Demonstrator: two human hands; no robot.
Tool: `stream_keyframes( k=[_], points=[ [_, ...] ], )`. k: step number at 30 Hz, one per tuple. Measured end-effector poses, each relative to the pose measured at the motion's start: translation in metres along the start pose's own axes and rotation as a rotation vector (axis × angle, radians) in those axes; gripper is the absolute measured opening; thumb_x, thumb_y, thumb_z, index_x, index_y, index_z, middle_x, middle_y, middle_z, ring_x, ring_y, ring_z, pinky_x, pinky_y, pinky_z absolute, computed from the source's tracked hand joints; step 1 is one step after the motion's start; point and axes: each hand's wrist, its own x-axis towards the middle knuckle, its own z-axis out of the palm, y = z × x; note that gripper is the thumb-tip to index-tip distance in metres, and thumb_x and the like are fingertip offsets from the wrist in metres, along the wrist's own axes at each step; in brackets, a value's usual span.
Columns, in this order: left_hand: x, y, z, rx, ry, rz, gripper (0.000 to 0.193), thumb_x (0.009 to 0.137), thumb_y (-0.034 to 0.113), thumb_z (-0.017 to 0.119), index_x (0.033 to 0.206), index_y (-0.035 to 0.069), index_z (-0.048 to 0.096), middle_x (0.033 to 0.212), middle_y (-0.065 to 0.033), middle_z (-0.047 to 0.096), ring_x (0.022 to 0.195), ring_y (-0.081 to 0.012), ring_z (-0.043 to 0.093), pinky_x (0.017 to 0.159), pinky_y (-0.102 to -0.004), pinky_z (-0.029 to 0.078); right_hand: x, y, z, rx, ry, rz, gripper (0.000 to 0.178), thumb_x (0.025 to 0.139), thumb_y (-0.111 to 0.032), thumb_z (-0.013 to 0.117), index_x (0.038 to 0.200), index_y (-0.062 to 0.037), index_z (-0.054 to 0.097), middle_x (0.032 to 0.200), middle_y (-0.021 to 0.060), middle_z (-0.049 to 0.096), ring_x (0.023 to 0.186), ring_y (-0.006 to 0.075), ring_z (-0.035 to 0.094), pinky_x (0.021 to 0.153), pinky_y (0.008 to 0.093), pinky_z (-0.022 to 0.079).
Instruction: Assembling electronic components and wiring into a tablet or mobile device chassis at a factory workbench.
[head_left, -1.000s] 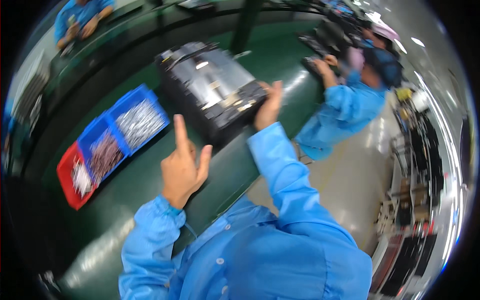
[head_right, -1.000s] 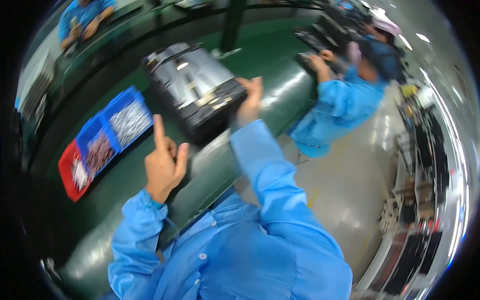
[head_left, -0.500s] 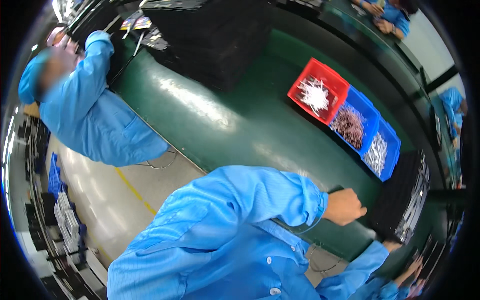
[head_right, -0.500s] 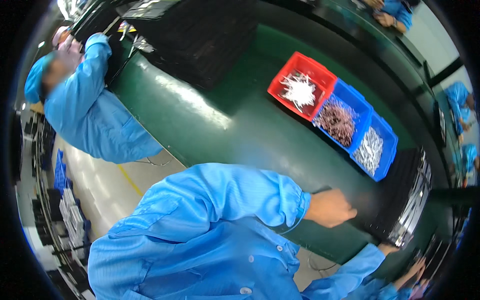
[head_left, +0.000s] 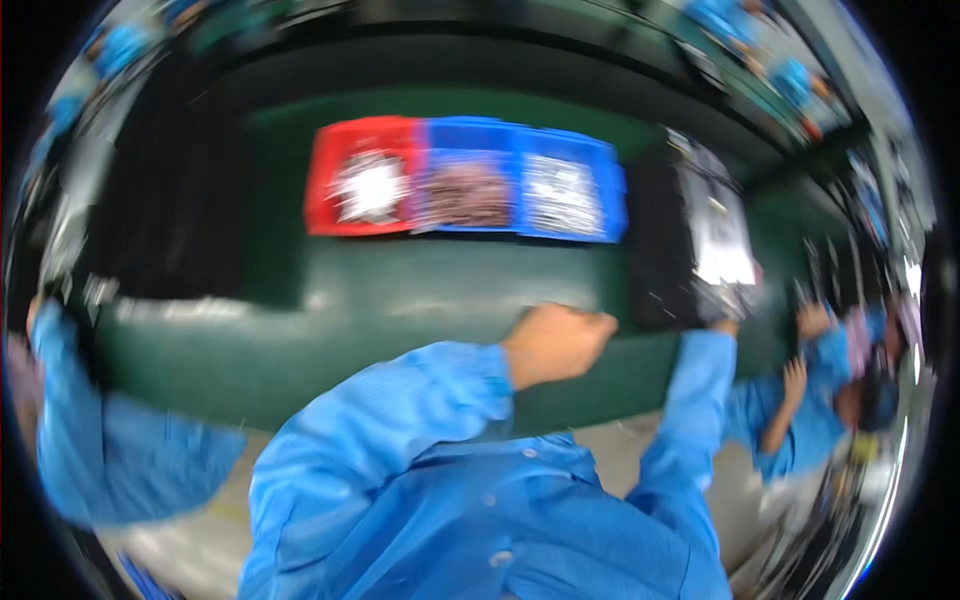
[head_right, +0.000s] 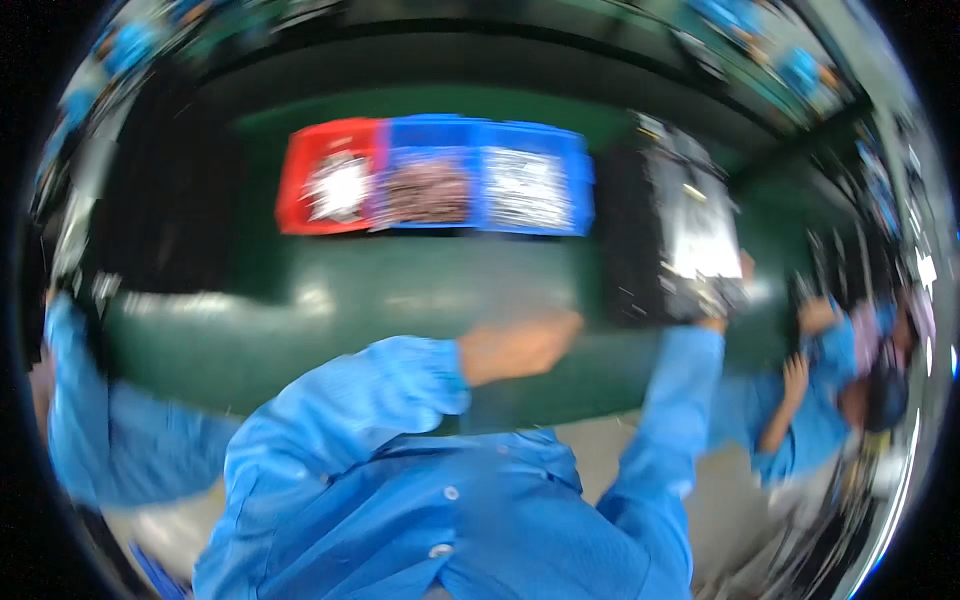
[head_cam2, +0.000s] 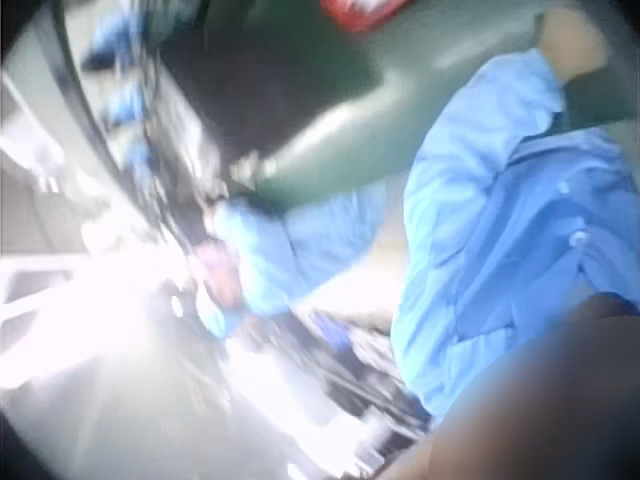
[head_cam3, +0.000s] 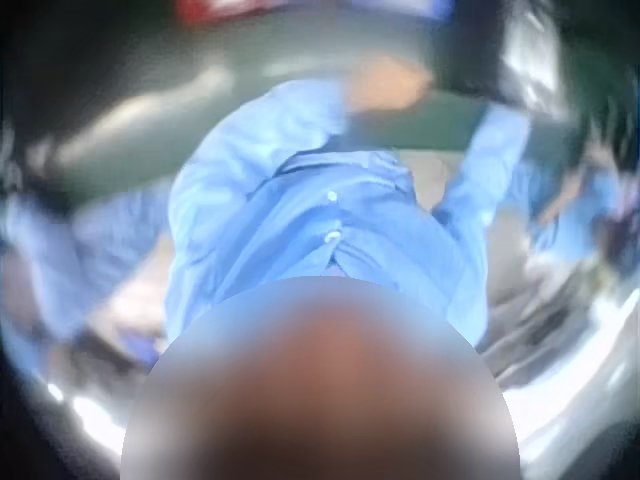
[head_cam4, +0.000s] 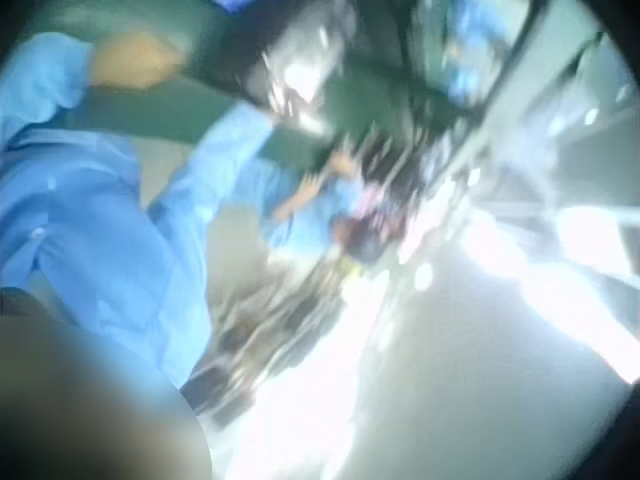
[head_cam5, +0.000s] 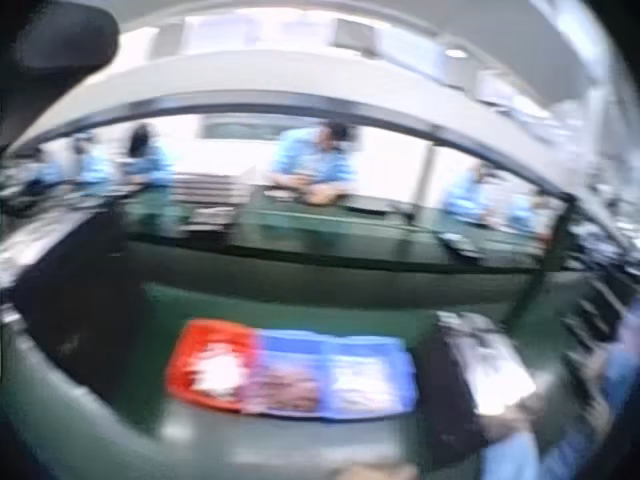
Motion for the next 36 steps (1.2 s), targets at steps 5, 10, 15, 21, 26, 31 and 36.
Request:
stream_keyframes(
  k=[5,10,15,21,26,31,36],
  points=[
    [0.003,0.009,-0.017,0.022,0.076,0.084,0.009,0.089,0.013,0.063,0.094,0.007,0.061,0.071,-0.0121,0.067,0.064,-0.0314,0.068,0.054,-0.046,0.053,-0.025,-0.029,-0.002,-0.013,0.093,-0.063,0.064,0.099,-0.047,0.057,0.128,0.01,0.061,0.119,0.0227,0.07,0.104,0.0369,0.07,0.097,0.0457,0.056],
    [0.002,0.016,-0.013,0.022,0.055,0.019,0.008,0.091,0.015,0.064,0.096,0.009,0.062,0.07,-0.0099,0.066,0.063,-0.031,0.067,0.053,-0.0453,0.051,-0.046,-0.029,0.022,-0.06,0.108,-0.124,0.047,0.102,-0.034,0.053,0.122,0.0068,0.065,0.11,0.0207,0.072,0.091,0.0327,0.073,0.085,0.0429,0.061],
    [-0.001,0.016,-0.013,0.003,0.021,0.017,0.007,0.092,0.016,0.065,0.095,0.01,0.064,0.073,-0.0098,0.067,0.062,-0.031,0.066,0.053,-0.0449,0.051,-0.042,-0.022,0.011,-0.115,0.122,-0.184,0.042,0.103,-0.029,0.051,0.121,0.0062,0.065,0.108,0.0194,0.073,0.089,0.0309,0.074,0.082,0.0415,0.062],
    [0.015,0.051,-0.074,0.016,0.28,0.147,0.017,0.08,0.008,0.078,0.096,0.008,0.072,0.076,-0.0041,0.067,0.059,-0.0209,0.063,0.052,-0.0347,0.051,-0.048,-0.017,-0.004,-0.18,0.139,-0.249,0.036,0.103,-0.023,0.049,0.119,0.0054,0.065,0.106,0.0179,0.073,0.085,0.0288,0.074,0.078,0.0398,0.063],
    [0.028,0.088,-0.191,-0.236,0.776,0.247,0.076,0.085,0.044,0.075,0.135,-0.005,0.046,0.117,-0.0219,0.059,0.102,-0.0289,0.06,0.084,-0.0366,0.052,-0.059,-0.023,0.007,-0.174,0.194,-0.247,0.028,0.101,-0.009,0.045,0.114,0.0037,0.066,0.1,0.0141,0.073,0.079,0.0241,0.073,0.07,0.0363,0.064],
    [0.015,0.086,-0.206,-0.09,0.946,0.194,0.081,0.093,0.054,0.068,0.142,-0.004,0.042,0.13,-0.0273,0.058,0.119,-0.0355,0.06,0.096,-0.0409,0.052,-0.035,-0.013,0.003,-0.215,0.23,-0.307,0.029,0.101,-0.013,0.044,0.112,0.0025,0.066,0.096,0.0138,0.072,0.078,0.0254,0.073,0.071,0.0389,0.064],
    [0.01,0.089,-0.21,-0.033,0.952,0.206,0.079,0.093,0.053,0.067,0.142,-0.004,0.042,0.13,-0.0273,0.058,0.118,-0.0357,0.06,0.096,-0.0414,0.052,-0.038,-0.022,0.006,-0.199,0.25,-0.281,0.03,0.1,-0.014,0.047,0.115,0.0035,0.065,0.096,0.0118,0.072,0.078,0.0232,0.072,0.071,0.0368,0.063]
  ],
)
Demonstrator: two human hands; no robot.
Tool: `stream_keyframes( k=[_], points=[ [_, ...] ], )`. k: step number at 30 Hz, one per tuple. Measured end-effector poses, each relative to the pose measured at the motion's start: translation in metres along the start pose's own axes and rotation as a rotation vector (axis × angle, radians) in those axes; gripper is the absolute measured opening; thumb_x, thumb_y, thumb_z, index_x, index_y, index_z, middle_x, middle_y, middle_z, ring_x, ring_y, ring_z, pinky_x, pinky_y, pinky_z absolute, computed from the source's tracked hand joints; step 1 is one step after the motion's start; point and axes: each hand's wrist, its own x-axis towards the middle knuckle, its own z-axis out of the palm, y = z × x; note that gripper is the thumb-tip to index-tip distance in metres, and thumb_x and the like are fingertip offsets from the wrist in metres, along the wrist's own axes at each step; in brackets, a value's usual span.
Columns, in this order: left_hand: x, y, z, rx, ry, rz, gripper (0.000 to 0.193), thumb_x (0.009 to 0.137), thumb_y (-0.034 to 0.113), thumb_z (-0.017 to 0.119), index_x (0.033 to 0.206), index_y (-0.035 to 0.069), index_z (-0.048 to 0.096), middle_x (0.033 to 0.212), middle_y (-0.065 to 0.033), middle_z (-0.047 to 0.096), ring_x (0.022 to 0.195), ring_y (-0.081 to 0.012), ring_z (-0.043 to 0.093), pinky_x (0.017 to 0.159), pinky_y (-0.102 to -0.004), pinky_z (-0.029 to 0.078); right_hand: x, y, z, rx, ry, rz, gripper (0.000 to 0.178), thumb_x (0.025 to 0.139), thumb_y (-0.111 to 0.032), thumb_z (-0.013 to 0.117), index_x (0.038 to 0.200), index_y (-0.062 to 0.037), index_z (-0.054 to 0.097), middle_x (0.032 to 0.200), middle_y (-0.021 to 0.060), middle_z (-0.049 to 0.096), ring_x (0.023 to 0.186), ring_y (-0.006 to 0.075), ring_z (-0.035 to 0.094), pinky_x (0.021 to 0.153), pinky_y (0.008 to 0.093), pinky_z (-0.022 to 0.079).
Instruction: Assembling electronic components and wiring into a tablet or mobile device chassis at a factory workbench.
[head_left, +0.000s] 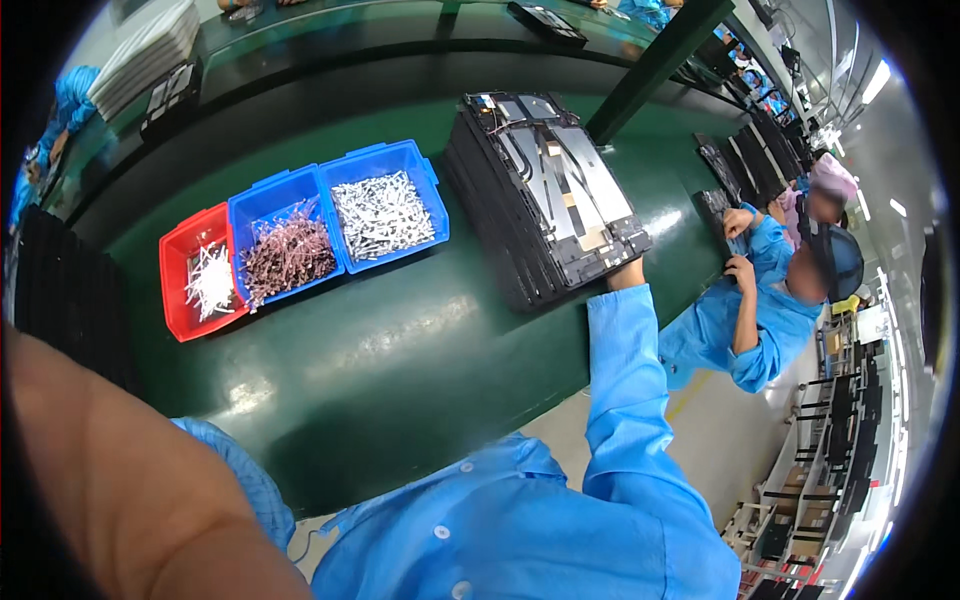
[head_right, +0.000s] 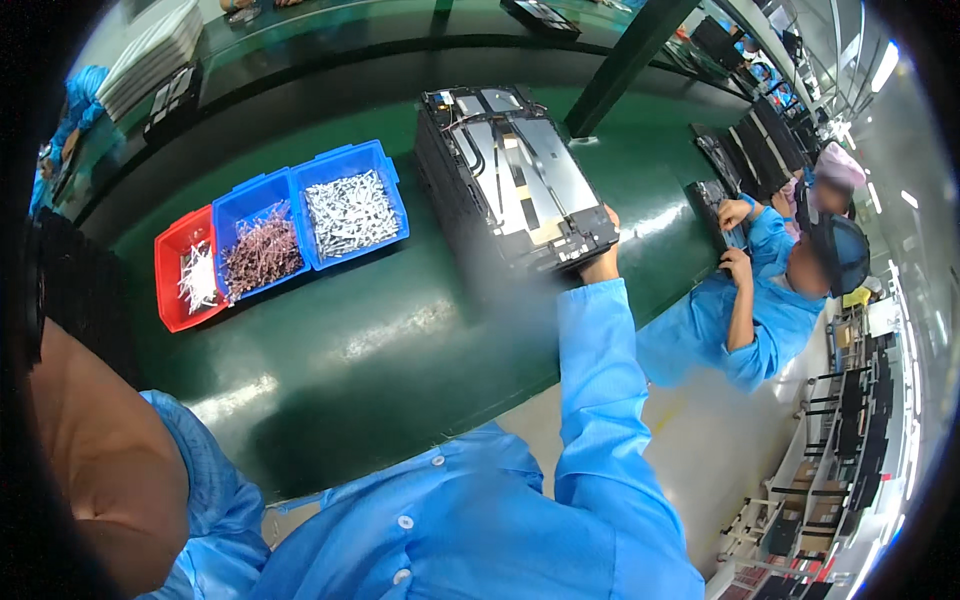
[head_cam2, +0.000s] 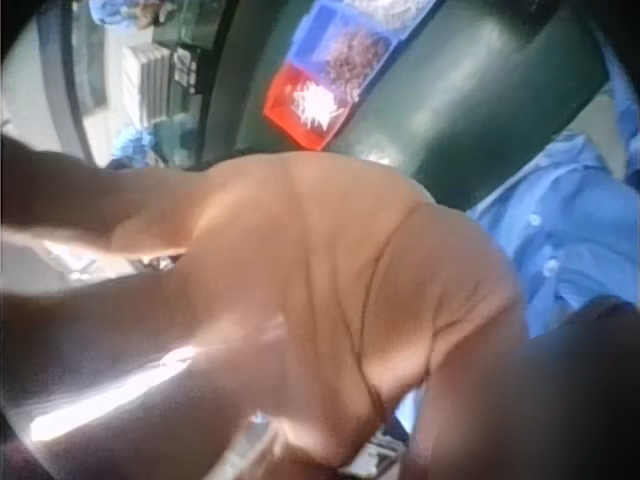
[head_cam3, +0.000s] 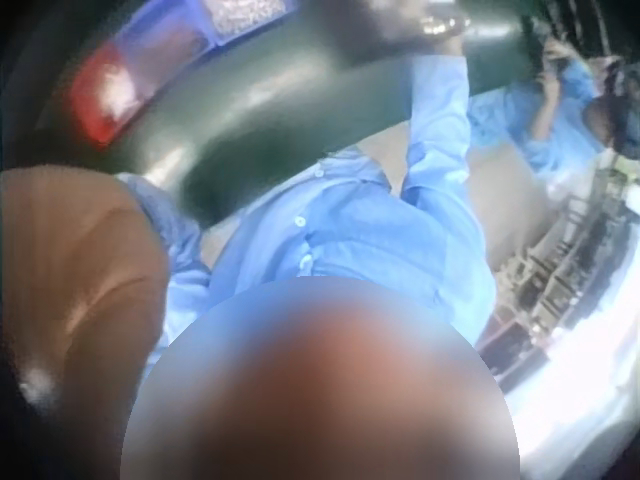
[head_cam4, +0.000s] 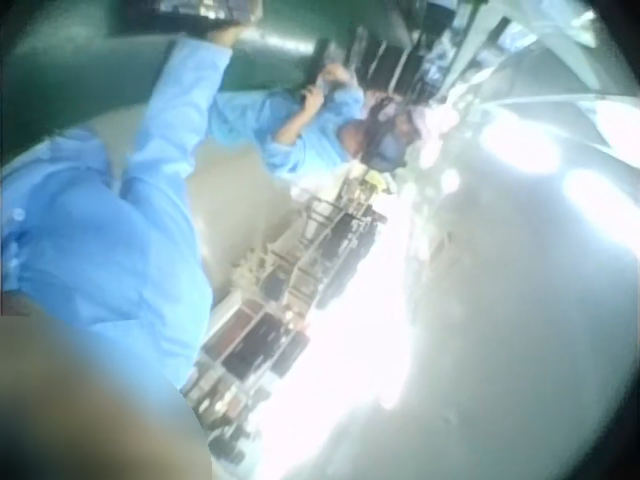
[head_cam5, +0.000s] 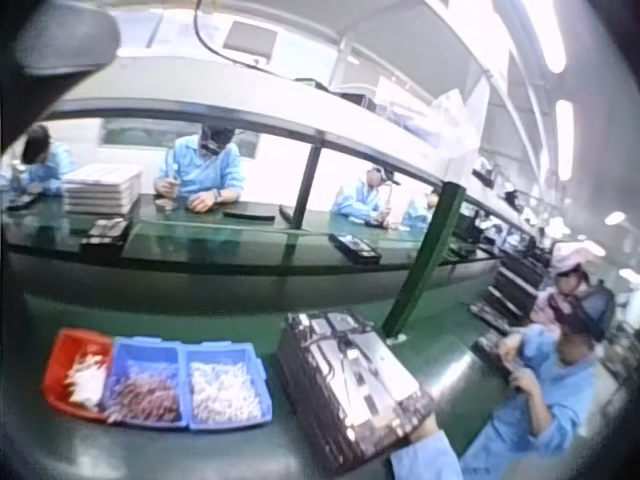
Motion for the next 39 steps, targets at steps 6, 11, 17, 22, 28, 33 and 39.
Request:
stream_keyframes(
  k=[6,11,17,22,28,33,39],
  points=[
    [0.036,-0.018,-0.011,0.07,0.085,0.256,0.077,0.094,0.052,0.067,0.141,-0.003,0.042,0.13,-0.0272,0.058,0.118,-0.036,0.06,0.096,-0.042,0.052,-0.006,0.023,-0.029,-0.028,-0.236,-0.167,0.028,0.1,-0.012,0.05,0.114,0.0056,0.066,0.097,0.0105,0.072,0.079,0.0204,0.071,0.072,0.0336,0.061],
    [0.099,0.008,-0.053,0.114,0.181,0.325,0.075,0.095,0.051,0.066,0.141,-0.003,0.043,0.13,-0.0272,0.058,0.118,-0.0363,0.06,0.096,-0.0426,0.052,-0.029,0.0,-0.034,-0.074,-0.283,-0.163,0.027,0.099,-0.011,0.051,0.114,0.0063,0.066,0.098,0.011,0.072,0.08,0.02,0.071,0.073,0.0332,0.061],
    [0.141,0.075,-0.045,-0.108,0.299,0.134,0.072,0.096,0.05,0.066,0.141,-0.002,0.043,0.13,-0.0272,0.058,0.118,-0.0366,0.06,0.096,-0.0432,0.052,0.019,0.03,-0.02,-0.398,-0.056,-0.201,0.027,0.099,-0.009,0.052,0.114,0.007,0.066,0.1,0.0114,0.073,0.082,0.0195,0.071,0.073,0.0326,0.061],
    [0.111,0.068,-0.055,-0.102,0.266,0.196,0.07,0.096,0.048,0.065,0.141,-0.002,0.043,0.13,-0.0272,0.058,0.118,-0.0369,0.061,0.097,-0.0438,0.052,0.035,0.04,0.004,-0.37,0.019,-0.162,0.026,0.098,-0.008,0.053,0.114,0.0077,0.067,0.101,0.0119,0.073,0.083,0.0191,0.071,0.074,0.0321,0.061],
    [0.108,0.011,-0.041,0.123,0.414,0.585,0.068,0.097,0.047,0.064,0.14,-0.001,0.044,0.13,-0.0272,0.058,0.118,-0.0372,0.061,0.097,-0.0444,0.052,-0.032,0.0,-0.039,-0.173,-0.27,-0.234,0.026,0.098,-0.006,0.054,0.115,0.0084,0.067,0.102,0.0124,0.073,0.085,0.0186,0.072,0.075,0.0316,0.06],
    [0.103,0.009,-0.015,0.192,0.363,0.539,0.066,0.098,0.046,0.064,0.14,0.0,0.044,0.129,-0.0271,0.058,0.117,-0.0375,0.061,0.097,-0.045,0.052,-0.002,0.033,-0.002,-0.216,-0.204,-0.116,0.026,0.098,-0.006,0.054,0.115,0.0087,0.067,0.104,0.0129,0.074,0.086,0.0189,0.072,0.076,0.0316,0.06],
    [0.126,-0.028,-0.016,0.268,0.338,0.618,0.064,0.098,0.045,0.063,0.14,0.0,0.045,0.129,-0.0271,0.058,0.117,-0.0378,0.061,0.097,-0.0456,0.052,-0.014,0.008,-0.008,-0.214,-0.112,-0.139,0.032,0.099,-0.012,0.052,0.12,0.0079,0.066,0.106,0.0147,0.074,0.087,0.0222,0.073,0.077,0.0336,0.061]
  ],
)
